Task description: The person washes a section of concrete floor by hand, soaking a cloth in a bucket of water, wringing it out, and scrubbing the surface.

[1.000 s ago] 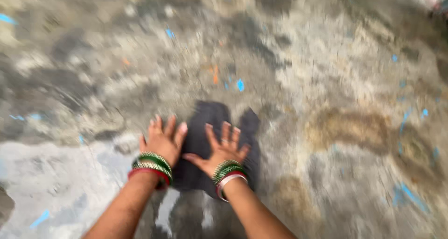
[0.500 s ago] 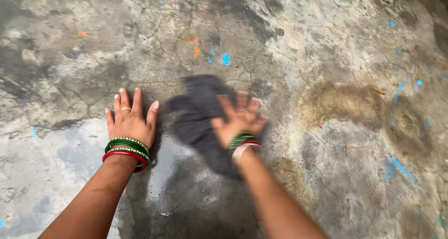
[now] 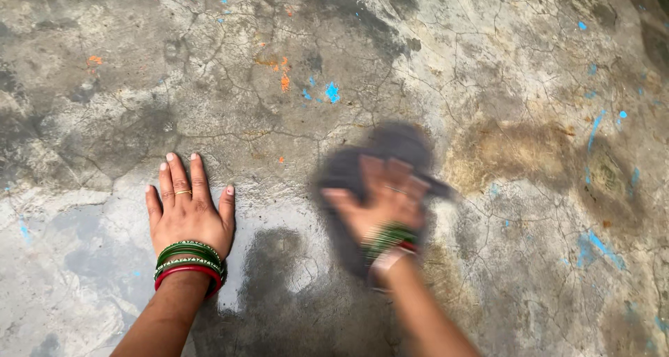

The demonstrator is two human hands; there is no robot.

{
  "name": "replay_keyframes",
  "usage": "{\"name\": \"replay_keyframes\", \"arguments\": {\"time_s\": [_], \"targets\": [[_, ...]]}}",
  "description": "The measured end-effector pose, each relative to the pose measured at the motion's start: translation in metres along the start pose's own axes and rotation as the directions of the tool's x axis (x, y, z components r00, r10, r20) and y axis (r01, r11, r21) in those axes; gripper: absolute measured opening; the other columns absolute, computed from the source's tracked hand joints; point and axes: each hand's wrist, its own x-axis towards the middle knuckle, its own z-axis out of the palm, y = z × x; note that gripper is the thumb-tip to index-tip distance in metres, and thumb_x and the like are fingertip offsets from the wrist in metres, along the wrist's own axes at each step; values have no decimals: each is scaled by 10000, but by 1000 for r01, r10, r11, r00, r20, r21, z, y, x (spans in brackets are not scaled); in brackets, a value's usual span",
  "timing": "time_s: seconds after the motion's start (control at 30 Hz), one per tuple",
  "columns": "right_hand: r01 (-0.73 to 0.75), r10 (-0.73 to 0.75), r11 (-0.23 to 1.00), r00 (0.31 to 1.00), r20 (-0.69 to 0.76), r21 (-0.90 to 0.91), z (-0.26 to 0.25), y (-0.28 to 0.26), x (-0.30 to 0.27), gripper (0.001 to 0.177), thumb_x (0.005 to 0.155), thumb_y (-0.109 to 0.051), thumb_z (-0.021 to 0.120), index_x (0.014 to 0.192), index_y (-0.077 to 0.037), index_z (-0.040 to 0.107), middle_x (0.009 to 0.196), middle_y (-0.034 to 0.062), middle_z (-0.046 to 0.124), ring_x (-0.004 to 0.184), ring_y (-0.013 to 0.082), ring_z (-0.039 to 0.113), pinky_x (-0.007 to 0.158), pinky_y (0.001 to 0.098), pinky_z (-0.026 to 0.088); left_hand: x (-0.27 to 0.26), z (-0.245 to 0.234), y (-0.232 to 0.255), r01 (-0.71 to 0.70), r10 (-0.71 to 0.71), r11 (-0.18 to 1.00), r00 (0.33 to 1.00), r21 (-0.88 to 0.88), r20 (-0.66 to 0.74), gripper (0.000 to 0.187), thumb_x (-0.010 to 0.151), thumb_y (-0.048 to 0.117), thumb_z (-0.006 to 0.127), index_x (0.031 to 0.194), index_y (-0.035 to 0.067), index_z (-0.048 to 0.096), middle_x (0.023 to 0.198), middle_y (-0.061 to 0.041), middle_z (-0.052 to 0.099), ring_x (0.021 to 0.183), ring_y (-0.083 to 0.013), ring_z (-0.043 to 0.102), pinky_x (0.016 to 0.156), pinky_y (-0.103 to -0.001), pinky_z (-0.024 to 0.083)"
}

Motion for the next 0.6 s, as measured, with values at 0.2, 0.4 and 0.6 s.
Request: {"name": "replay_keyframes", "arguments": {"time_s": [0.2, 0.4, 0.6], "targets": [[477, -477, 874, 879, -16, 90, -6, -142, -14, 836, 745, -504, 700, 1517, -446, 384, 1706, 12, 126, 1548, 433, -5, 1152, 746, 23, -2, 8, -11, -5, 4, 1000, 999, -26, -41, 701, 975, 315, 335, 1620, 48, 283, 1704, -178, 230, 1567, -303, 212, 1258, -496, 118], [288, -286, 957, 956, -61, 24, -8, -25, 17, 700, 811, -482, 611, 1491, -482, 446, 1687, -36, 327, 1531, 267, 331, 1244, 552, 258, -4, 6, -10, -5, 3, 999, 999, -54, -36, 673, 1020, 356, 319, 1598, 12, 288, 1678, -186, 243, 1549, -300, 212, 1243, -483, 116], [-167, 212, 976, 880, -425, 140, 29, 230, -6, 775, 822, -547, 636, 1550, -469, 383, 1691, -10, 217, 1565, 346, 149, 1262, 635, 141, -2, 4, -5, 16, -18, 999, 999, -49, -36, 692, 1013, 401, 321, 1586, 14, 300, 1671, -174, 252, 1549, -293, 215, 1242, -477, 127]]}}
